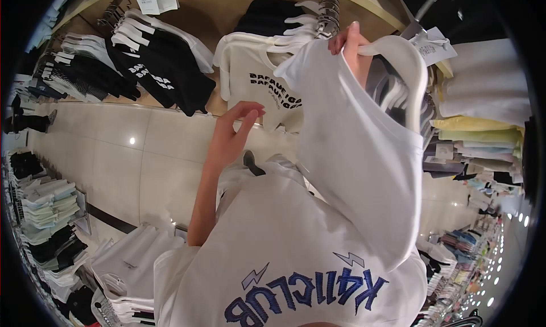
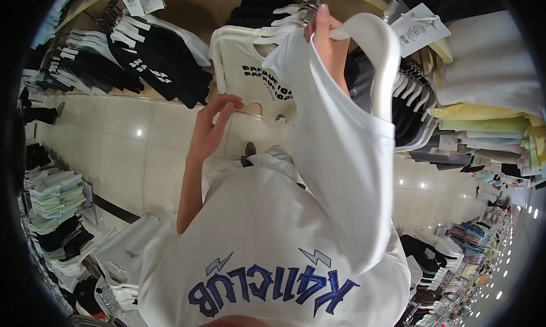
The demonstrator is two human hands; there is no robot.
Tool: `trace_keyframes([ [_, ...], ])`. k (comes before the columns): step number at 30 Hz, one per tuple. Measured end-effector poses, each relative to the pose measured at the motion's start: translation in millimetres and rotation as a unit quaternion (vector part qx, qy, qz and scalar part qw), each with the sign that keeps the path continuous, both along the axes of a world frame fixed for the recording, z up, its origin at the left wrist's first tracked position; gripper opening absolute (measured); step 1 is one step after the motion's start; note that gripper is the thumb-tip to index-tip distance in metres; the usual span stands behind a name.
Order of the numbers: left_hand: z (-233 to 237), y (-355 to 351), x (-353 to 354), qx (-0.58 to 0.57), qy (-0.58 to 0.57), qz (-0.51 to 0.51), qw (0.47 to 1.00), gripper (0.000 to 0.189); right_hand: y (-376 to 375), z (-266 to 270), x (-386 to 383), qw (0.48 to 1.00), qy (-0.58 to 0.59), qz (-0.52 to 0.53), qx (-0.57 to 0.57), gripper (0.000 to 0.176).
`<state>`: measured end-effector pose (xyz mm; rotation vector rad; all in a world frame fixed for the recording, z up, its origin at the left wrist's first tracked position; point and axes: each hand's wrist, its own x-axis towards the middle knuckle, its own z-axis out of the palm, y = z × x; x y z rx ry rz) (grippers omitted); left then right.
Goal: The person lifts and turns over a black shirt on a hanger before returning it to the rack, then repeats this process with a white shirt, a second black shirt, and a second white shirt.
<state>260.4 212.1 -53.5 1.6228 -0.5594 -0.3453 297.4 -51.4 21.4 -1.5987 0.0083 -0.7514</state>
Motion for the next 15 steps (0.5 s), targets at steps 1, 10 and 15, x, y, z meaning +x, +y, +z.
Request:
trace_keyframes([
  [1, 1.9, 1.5, -1.7, 0.0, -0.001, 0.001, 1.0, 0.027, 4.1, 1.5, -5.0, 0.995, 0.053, -0.052, -0.065, 0.055],
  [10, -26.1, 31.0, -10.3, -0.095, 0.052, -0.128, 0.986, 0.078, 6.5, 15.1, -11.3, 0.94, 0.135, -0.117, -0.29, 0.028],
  [15, -36.7, 42.5, -17.2, -0.223, 0.103, -0.105, 0.964, 0.078, 16.3, 36.3, -23.3, 0.893, 0.214, -0.184, -0.351, 0.029],
])
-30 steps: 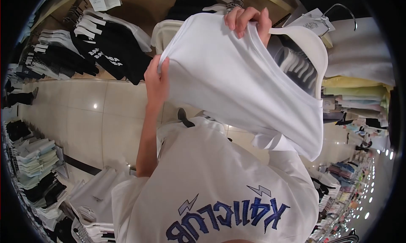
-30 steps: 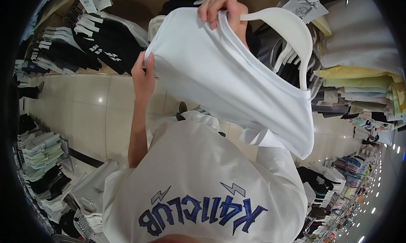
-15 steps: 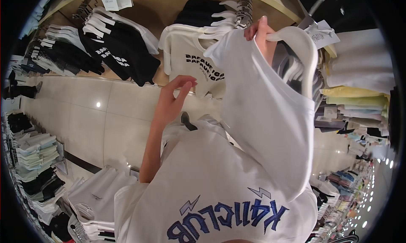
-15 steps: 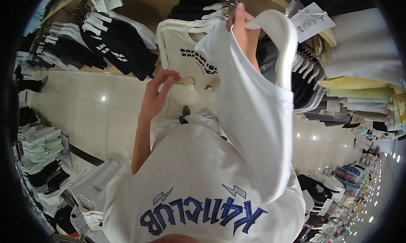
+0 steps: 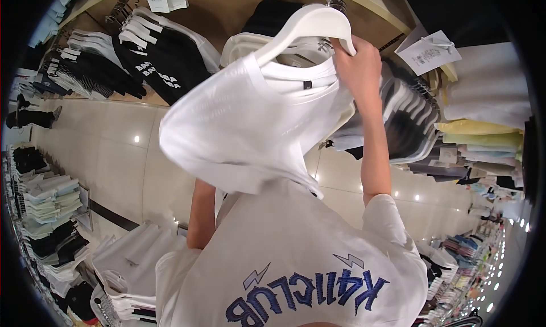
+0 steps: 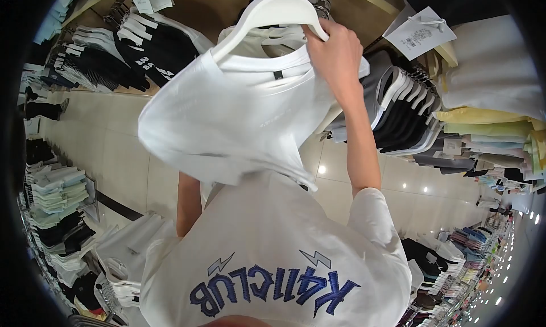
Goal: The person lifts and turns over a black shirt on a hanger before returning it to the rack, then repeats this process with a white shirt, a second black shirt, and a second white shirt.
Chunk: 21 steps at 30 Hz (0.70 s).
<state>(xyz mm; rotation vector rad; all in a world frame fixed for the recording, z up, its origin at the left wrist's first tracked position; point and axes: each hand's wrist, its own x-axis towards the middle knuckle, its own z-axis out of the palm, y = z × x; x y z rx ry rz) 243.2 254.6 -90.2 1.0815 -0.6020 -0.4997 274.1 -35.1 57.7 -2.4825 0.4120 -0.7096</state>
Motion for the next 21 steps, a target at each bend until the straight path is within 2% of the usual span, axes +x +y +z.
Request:
trace_keyframes([
  [4, -8.4, 6.7, 2.9, -0.123, 0.068, 0.013, 0.99, 0.079, -12.9, 6.4, -6.1, 0.998, 0.011, -0.047, -0.036, 0.031],
  [8, -19.9, 14.4, 32.0, -0.246, 0.136, 0.026, 0.959, 0.08, -37.7, 3.5, -10.6, 0.996, -0.041, -0.056, -0.047, 0.045],
  [9, -22.0, 21.2, 27.6, -0.275, 0.152, 0.03, 0.949, 0.08, -44.6, 2.2, -12.3, 0.998, -0.05, -0.036, -0.02, 0.05],
  [13, -29.6, 37.4, 23.5, -0.39, 0.216, 0.041, 0.894, 0.081, -49.3, 15.8, -32.3, 1.0, 0.004, 0.016, 0.022, 0.044],
  [14, -29.2, 39.9, 26.9, -0.39, 0.216, 0.04, 0.894, 0.081, -47.4, 17.9, -37.4, 0.996, 0.005, 0.048, 0.072, 0.04],
  [15, -28.8, 41.7, 31.4, -0.351, 0.197, 0.071, 0.913, 0.078, -45.8, 19.2, -42.2, 0.989, 0.007, 0.08, 0.123, 0.036],
  [16, -28.5, 42.0, 34.9, -0.311, 0.179, 0.101, 0.928, 0.077, -44.7, 19.0, -46.6, 0.989, 0.006, 0.08, 0.122, 0.036],
  [17, -30.3, 40.7, 36.4, -0.311, 0.179, 0.1, 0.928, 0.077, -43.9, 17.3, -51.1, 0.976, 0.014, 0.119, 0.18, 0.032],
  [18, -33.3, 39.1, 37.3, -0.175, 0.199, 0.194, 0.945, 0.068, -43.8, 14.7, -54.8, 0.958, 0.022, 0.158, 0.238, 0.029],
  [19, -34.9, 37.4, 38.4, -0.034, 0.213, 0.282, 0.935, 0.06, -45.3, 9.1, -57.4, 0.954, 0.025, 0.173, 0.245, 0.023],
  [20, -28.2, 34.0, 40.0, -0.034, 0.213, 0.283, 0.935, 0.06, -47.3, 4.0, -59.6, 0.954, 0.025, 0.173, 0.244, 0.023],
  [21, -14.0, 29.4, 41.9, 0.011, 0.147, 0.272, 0.951, 0.055, -49.4, -0.7, -60.7, 0.96, 0.018, 0.166, 0.223, 0.023],
])
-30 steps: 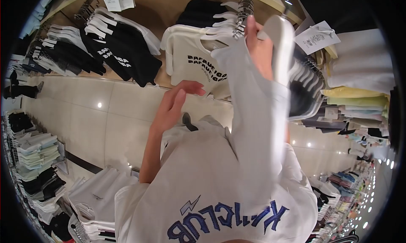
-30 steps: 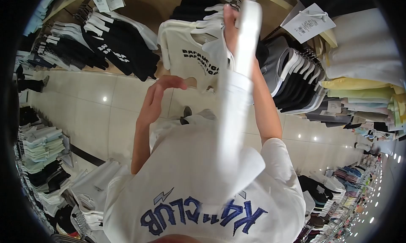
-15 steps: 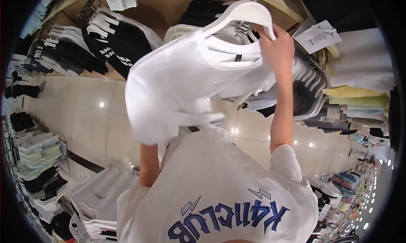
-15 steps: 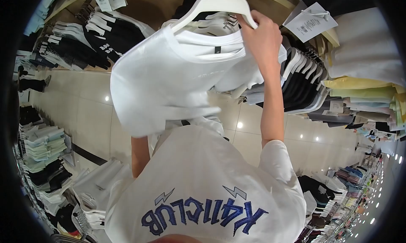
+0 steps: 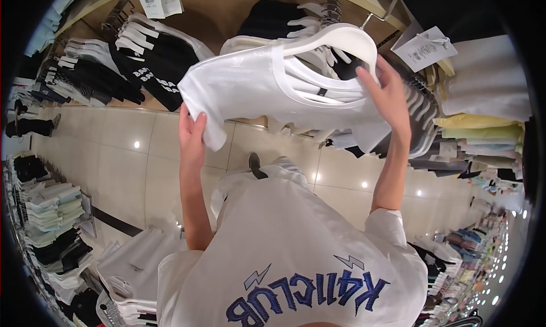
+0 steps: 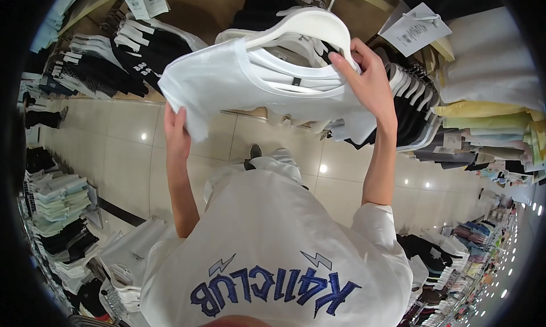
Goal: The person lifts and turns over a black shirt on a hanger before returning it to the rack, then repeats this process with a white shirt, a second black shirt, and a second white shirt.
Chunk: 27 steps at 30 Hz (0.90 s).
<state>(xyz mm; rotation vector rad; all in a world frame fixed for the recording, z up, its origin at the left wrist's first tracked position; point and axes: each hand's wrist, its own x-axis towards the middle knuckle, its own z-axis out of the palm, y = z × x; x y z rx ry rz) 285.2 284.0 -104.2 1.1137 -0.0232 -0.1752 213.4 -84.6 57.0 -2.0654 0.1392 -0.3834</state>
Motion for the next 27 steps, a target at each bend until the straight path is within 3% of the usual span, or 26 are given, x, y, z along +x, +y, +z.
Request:
trace_keyframes([
  [2, 23.3, -5.8, 1.5, 0.06, -0.057, -0.022, 0.996, 0.041, -2.5, -4.1, -0.8, 0.999, -0.019, -0.026, -0.04, 0.024],
  [5, 8.4, -2.5, 6.2, 0.123, -0.106, -0.018, 0.986, 0.037, 4.2, 4.2, -5.0, 0.99, -0.022, -0.096, -0.103, 0.025],
  [9, 6.0, -5.4, 5.0, 0.156, -0.101, -0.022, 0.982, 0.043, 8.2, 11.9, -8.8, 0.975, -0.033, -0.144, -0.166, 0.025],
  [12, 1.0, -13.0, 3.2, 0.209, -0.139, -0.045, 0.967, 0.05, 16.2, 22.9, -11.4, 0.97, -0.086, -0.153, -0.165, 0.025],
  [14, -4.7, -20.1, 2.9, 0.223, -0.177, -0.009, 0.959, 0.059, 11.6, 26.6, -12.9, 0.97, -0.102, -0.153, -0.161, 0.026],
  [18, -8.5, -25.9, 5.2, 0.184, -0.151, -0.023, 0.971, 0.063, 0.3, 38.6, -21.4, 0.968, -0.112, -0.166, -0.154, 0.026],
  [20, -16.7, -22.8, 6.6, 0.235, -0.103, -0.061, 0.965, 0.064, -1.5, 42.4, -23.6, 0.97, -0.123, -0.159, -0.138, 0.028],
  [23, -45.2, -28.9, 12.9, 0.272, -0.146, -0.049, 0.95, 0.065, -7.8, 42.3, -25.5, 0.966, -0.125, -0.175, -0.142, 0.03],
  [24, -47.9, -26.4, 14.8, 0.349, -0.144, -0.077, 0.923, 0.06, -12.1, 41.9, -25.4, 0.967, -0.127, -0.17, -0.143, 0.032],
  [27, -58.6, -29.4, 17.5, 0.295, -0.179, -0.095, 0.934, 0.049, -10.7, 42.0, -23.4, 0.964, -0.132, -0.195, -0.123, 0.032],
])
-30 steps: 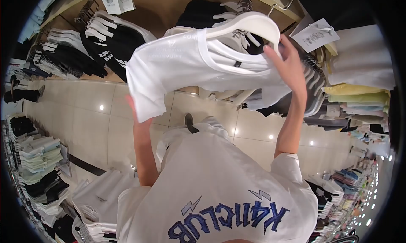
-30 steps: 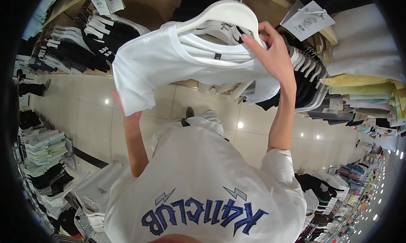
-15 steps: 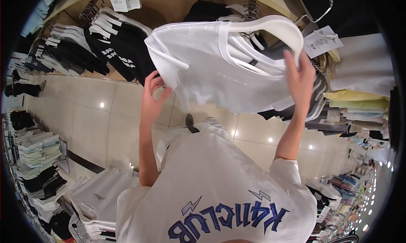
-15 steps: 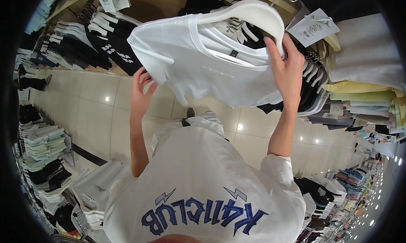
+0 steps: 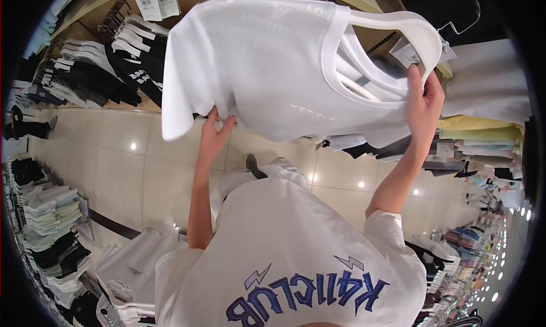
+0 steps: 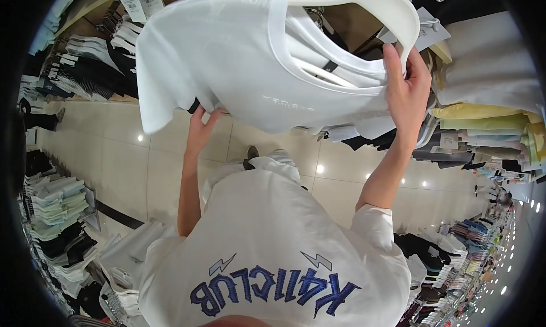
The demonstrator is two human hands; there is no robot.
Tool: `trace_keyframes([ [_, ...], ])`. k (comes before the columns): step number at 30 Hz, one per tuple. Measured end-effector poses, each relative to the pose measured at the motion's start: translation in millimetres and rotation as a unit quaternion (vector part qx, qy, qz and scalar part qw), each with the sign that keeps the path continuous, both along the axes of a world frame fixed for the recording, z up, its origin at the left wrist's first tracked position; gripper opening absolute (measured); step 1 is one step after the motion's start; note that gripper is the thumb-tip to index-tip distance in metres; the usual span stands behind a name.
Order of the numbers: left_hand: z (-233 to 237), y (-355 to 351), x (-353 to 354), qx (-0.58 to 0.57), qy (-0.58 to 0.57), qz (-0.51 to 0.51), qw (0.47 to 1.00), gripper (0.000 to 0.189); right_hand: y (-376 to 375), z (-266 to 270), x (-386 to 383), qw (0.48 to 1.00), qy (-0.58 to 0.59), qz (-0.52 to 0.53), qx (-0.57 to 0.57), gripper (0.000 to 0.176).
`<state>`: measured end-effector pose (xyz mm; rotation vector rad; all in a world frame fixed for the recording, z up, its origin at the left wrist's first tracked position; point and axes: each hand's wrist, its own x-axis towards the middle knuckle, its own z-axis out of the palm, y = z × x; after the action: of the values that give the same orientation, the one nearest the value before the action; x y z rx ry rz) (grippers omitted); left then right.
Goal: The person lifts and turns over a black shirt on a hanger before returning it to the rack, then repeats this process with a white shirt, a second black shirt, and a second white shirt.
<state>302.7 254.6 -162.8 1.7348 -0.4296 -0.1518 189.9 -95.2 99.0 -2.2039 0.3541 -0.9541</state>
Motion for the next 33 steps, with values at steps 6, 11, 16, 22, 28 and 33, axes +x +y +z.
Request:
trace_keyframes([
  [6, -5.9, 5.6, -2.3, -0.009, 0.043, 0.07, 0.997, 0.034, 3.1, 4.3, 3.6, 0.997, -0.022, -0.067, -0.013, 0.032],
  [11, -1.6, 2.1, -5.8, -0.06, 0.036, 0.111, 0.991, 0.03, -7.6, 4.3, 4.1, 0.995, -0.053, -0.084, -0.029, 0.029],
  [16, 16.2, 11.9, -3.6, -0.087, 0.156, 0.042, 0.983, 0.024, -14.3, 7.6, 5.0, 0.992, -0.064, -0.103, -0.044, 0.029],
  [22, 39.9, 12.2, -5.6, -0.173, 0.169, 0.015, 0.97, 0.027, -11.9, 14.4, 6.3, 0.987, -0.061, -0.133, -0.059, 0.028],
  [28, 38.5, 16.1, 1.9, -0.134, 0.175, -0.008, 0.975, 0.039, -11.1, 14.2, 11.0, 0.989, -0.061, -0.125, -0.049, 0.028],
  [33, 39.8, 14.6, -0.1, -0.05, 0.119, -0.01, 0.992, 0.043, -11.8, 15.1, 12.3, 0.989, -0.039, -0.126, -0.068, 0.028],
])
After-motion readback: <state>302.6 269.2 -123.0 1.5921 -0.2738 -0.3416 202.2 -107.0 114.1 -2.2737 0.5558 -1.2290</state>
